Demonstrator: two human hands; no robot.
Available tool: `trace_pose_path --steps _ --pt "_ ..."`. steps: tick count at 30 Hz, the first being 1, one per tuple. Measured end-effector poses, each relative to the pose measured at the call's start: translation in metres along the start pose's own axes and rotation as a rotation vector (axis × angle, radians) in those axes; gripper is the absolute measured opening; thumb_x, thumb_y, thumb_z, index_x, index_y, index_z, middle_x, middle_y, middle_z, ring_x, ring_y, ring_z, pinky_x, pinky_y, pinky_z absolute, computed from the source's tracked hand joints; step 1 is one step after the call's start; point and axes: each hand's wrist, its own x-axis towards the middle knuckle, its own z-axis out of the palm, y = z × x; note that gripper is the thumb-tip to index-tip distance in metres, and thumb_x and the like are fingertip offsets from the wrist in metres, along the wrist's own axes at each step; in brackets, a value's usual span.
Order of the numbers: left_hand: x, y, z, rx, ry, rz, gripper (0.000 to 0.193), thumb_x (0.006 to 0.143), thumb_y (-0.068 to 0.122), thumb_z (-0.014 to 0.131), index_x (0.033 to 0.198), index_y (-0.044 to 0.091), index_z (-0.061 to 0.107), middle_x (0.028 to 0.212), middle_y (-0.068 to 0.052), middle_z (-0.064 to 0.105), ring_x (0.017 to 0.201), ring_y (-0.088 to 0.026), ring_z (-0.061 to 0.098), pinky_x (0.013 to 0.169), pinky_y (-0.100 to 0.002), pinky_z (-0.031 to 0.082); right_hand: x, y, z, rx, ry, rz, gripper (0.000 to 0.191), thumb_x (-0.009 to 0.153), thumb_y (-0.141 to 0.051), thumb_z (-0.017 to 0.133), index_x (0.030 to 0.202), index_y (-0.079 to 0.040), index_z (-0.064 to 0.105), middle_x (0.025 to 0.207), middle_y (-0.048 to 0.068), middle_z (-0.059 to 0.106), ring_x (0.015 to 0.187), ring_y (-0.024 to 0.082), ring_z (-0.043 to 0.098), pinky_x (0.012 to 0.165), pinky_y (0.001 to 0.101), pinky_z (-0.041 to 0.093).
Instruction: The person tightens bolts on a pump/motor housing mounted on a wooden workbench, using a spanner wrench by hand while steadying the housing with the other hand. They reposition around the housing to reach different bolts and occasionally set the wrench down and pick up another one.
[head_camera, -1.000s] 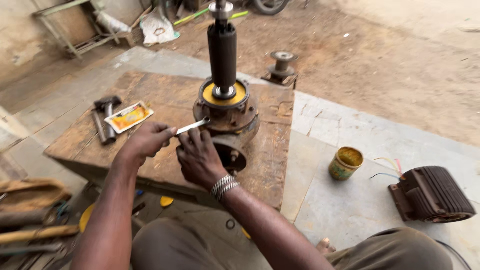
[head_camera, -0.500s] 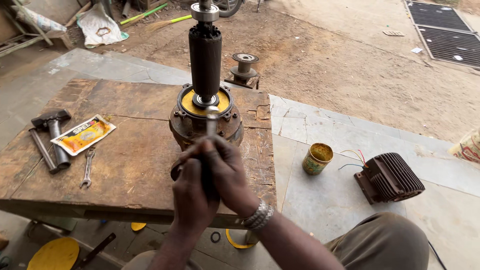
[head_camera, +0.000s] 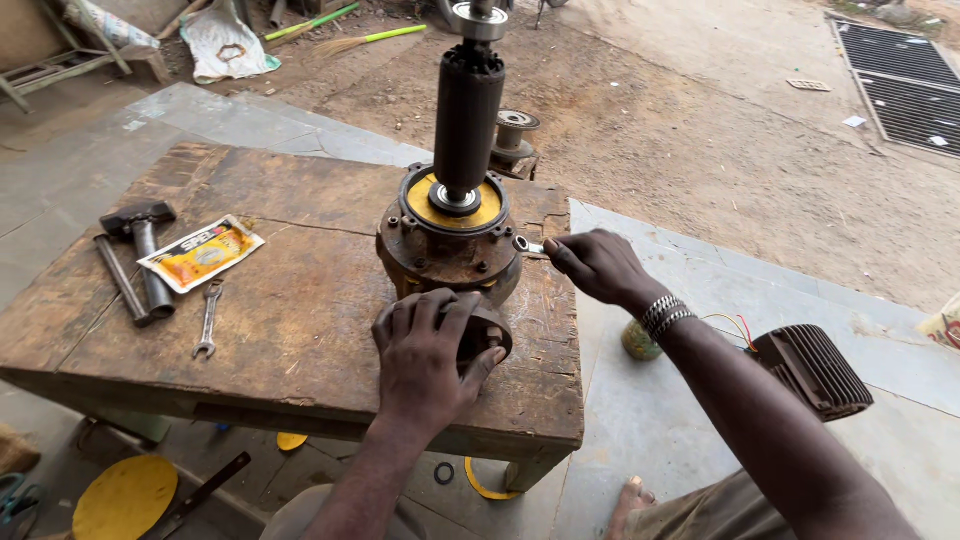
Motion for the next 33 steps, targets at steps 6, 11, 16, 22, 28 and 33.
trace_pose_path --steps 6,11,16,22,28,33 --pt "-0.002 0.002 0.005 0.063 0.038 0.001 0.068 0.078 0.057 0.079 0.131 0.019 0.059 0.125 -0.009 0.054 0.123 -0.033 0.047 0.104 -0.059 0.032 0.042 0.002 0.014 -0.273 -0.027 -0.281 0.058 0.102 -0.06 0.037 0.096 -0.022 0.08 0.05 0.007 0.051 0.044 0.025 0.045 0.044 0.0417 0.034" --pt "-0.007 -0.004 0.011 0.086 0.053 0.012 0.067 0.083 0.063 0.073 0.134 0.021 0.059 0.128 -0.007 0.054 0.126 -0.031 0.047 0.105 -0.058 0.033 0.054 0.014 0.02 -0.377 -0.097 -0.231 0.068 0.104 -0.064 0.029 0.08 -0.024 0.078 0.049 0.0 0.044 0.045 0.019 0.036 0.049 0.0392 0.029" --pt "-0.007 -0.005 0.013 0.093 0.08 0.033 0.069 0.083 0.065 0.072 0.135 0.021 0.059 0.129 -0.007 0.054 0.126 -0.03 0.047 0.106 -0.058 0.033 0.057 0.011 0.021 -0.293 -0.049 -0.353 0.064 0.103 -0.065 0.027 0.091 -0.026 0.077 0.043 -0.002 0.038 0.037 0.018 0.03 0.039 0.0384 0.026" --pt "-0.005 -0.002 0.012 0.089 0.071 0.016 0.068 0.083 0.063 0.074 0.135 0.022 0.059 0.129 -0.007 0.054 0.126 -0.032 0.047 0.106 -0.058 0.033 0.07 -0.004 0.015 -0.594 -0.02 -0.435 0.068 0.11 -0.053 0.028 0.056 -0.019 0.051 0.047 -0.003 0.032 0.042 0.016 0.023 0.047 0.0377 0.026" --pt "-0.007 0.006 0.008 0.112 0.069 -0.005 0.067 0.082 0.06 0.077 0.133 0.021 0.06 0.126 -0.008 0.054 0.124 -0.032 0.048 0.105 -0.058 0.035 0.053 -0.012 0.012 -0.762 -0.137 -0.372 0.071 0.111 -0.06 0.031 0.053 -0.02 0.041 0.042 -0.003 0.029 0.036 0.014 0.018 0.042 0.0351 0.022" --pt "0.007 0.015 0.028 0.281 -0.03 -0.085 0.064 0.078 0.066 0.075 0.114 0.014 0.064 0.115 -0.013 0.056 0.11 -0.033 0.051 0.097 -0.061 0.035 0.043 -0.011 0.019 -0.875 -0.119 -0.397 0.067 0.107 -0.067 0.029 0.065 -0.02 0.049 0.046 -0.007 0.03 0.039 0.008 0.019 0.038 0.0284 0.022"
